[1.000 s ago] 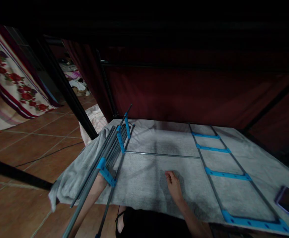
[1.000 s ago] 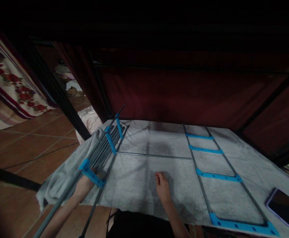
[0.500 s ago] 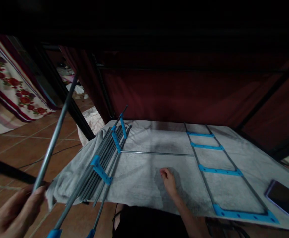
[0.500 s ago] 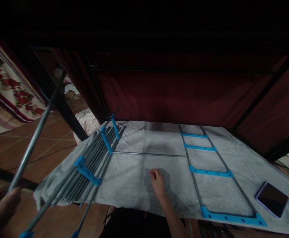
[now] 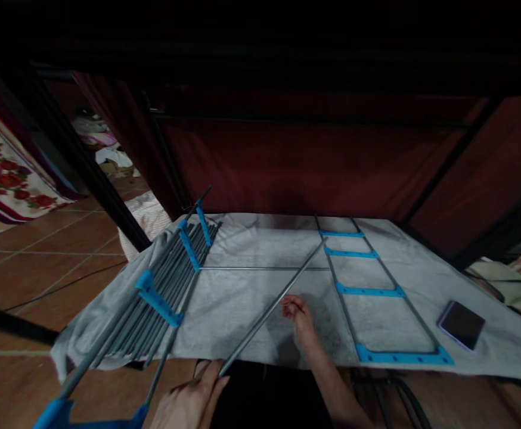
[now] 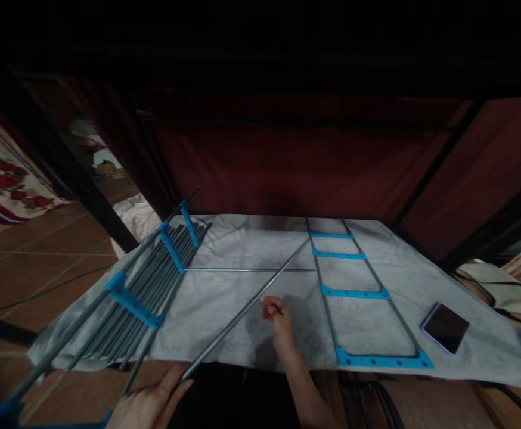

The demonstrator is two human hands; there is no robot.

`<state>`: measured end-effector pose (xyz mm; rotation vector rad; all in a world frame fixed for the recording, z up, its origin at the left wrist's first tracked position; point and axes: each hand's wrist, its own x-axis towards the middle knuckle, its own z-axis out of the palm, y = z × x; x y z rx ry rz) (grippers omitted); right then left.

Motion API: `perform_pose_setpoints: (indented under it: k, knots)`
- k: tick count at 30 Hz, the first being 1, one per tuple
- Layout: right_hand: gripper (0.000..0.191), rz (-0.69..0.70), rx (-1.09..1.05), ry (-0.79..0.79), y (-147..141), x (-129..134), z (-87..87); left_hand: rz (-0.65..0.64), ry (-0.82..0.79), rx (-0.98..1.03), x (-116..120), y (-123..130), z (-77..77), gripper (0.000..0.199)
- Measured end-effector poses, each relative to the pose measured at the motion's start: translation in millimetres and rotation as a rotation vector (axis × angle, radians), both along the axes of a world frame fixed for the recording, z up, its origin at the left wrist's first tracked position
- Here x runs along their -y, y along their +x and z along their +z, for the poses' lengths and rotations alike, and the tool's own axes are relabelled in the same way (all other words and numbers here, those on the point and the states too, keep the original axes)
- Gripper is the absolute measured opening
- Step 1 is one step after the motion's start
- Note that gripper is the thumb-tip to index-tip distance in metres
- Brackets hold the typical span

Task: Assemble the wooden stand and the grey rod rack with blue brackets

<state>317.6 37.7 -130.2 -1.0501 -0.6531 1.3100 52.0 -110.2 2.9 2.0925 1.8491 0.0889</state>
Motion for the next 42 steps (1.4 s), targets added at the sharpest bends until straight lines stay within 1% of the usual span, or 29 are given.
perform_pose_setpoints:
  k: [1, 3, 6, 8, 12, 15, 17, 19, 21, 23, 24, 26, 30, 32, 33, 34, 37, 39, 41, 42]
  knots:
    - [0.022, 0.014, -0.066, -0.02, 7, 4, 5.6, -0.016, -0.017, -0.045, -8, 12, -6.0, 0.047]
    - [0.029, 0.067, -0.191, -0.053, 24, 11, 16.1, -0.056, -0.009, -0.12, -23, 27, -15.1, 0.046]
    - [0.035, 0.162, -0.332, -0.065, 49, 20, 26.9, -0.119, 0.055, -0.146, -45, 35, -21.1, 0.043]
    - [0.031, 0.202, -0.401, -0.052, 63, 22, 30.4, -0.146, 0.109, -0.134, -61, 39, -21.9, 0.04]
    - [0.016, 0.2, -0.452, -0.061, 77, 16, 33.1, -0.187, 0.237, -0.073, -98, 51, -23.5, 0.033]
    - [0.017, 0.19, -0.409, -0.088, 76, 3, 36.4, -0.208, 0.355, 0.006, -132, 56, -29.5, 0.031]
    - [0.018, 0.144, -0.377, -0.087, 74, -9, 40.0, -0.189, 0.467, 0.071, -155, 53, -36.7, 0.03]
    - [0.02, 0.063, -0.362, -0.075, 74, -23, 43.9, -0.1, 0.604, 0.131, -177, 45, -45.2, 0.037]
    - [0.021, -0.026, -0.357, -0.045, 76, -36, 47.2, 0.033, 0.724, 0.183, -195, 33, -53.2, 0.046]
    - [0.022, -0.089, -0.347, -0.007, 79, -49, 49.2, 0.137, 0.791, 0.21, -209, 22, -58.6, 0.049]
    - [0.022, -0.109, -0.339, 0.012, 79, -55, 49.6, 0.163, 0.801, 0.208, -214, 18, -60.1, 0.048]
    - [0.021, -0.137, -0.33, 0.035, 79, -67, 49.0, 0.16, 0.789, 0.187, -225, 14, -61.9, 0.047]
    - [0.015, -0.194, -0.358, 0.049, 70, -97, 43.2, 0.042, 0.709, 0.208, -252, 21, -69.2, 0.045]
    - [0.014, -0.23, -0.383, 0.051, 63, -114, 38.6, 0.04, 0.674, 0.271, -272, 23, -76.2, 0.044]
    - [0.015, -0.242, -0.394, 0.052, 59, -123, 36.1, 0.087, 0.66, 0.317, -283, 22, -79.9, 0.043]
    - [0.016, -0.247, -0.402, 0.053, 54, -131, 33.5, 0.161, 0.649, 0.365, -295, 19, -83.2, 0.043]
    - [0.018, -0.224, -0.409, 0.048, 39, -155, 25.9, 0.446, 0.622, 0.457, -331, -3, -90.2, 0.044]
    - [0.018, -0.201, -0.402, 0.034, 27, -169, 21.6, 0.619, 0.593, 0.459, -353, -23, -93.0, 0.047]
    - [0.017, -0.19, -0.401, 0.01, 14, -184, 18.1, 0.745, 0.559, 0.448, -372, -43, -95.7, 0.051]
    - [0.017, -0.187, -0.404, -0.005, 6, -191, 16.5, 0.785, 0.544, 0.443, -380, -51, -97.6, 0.053]
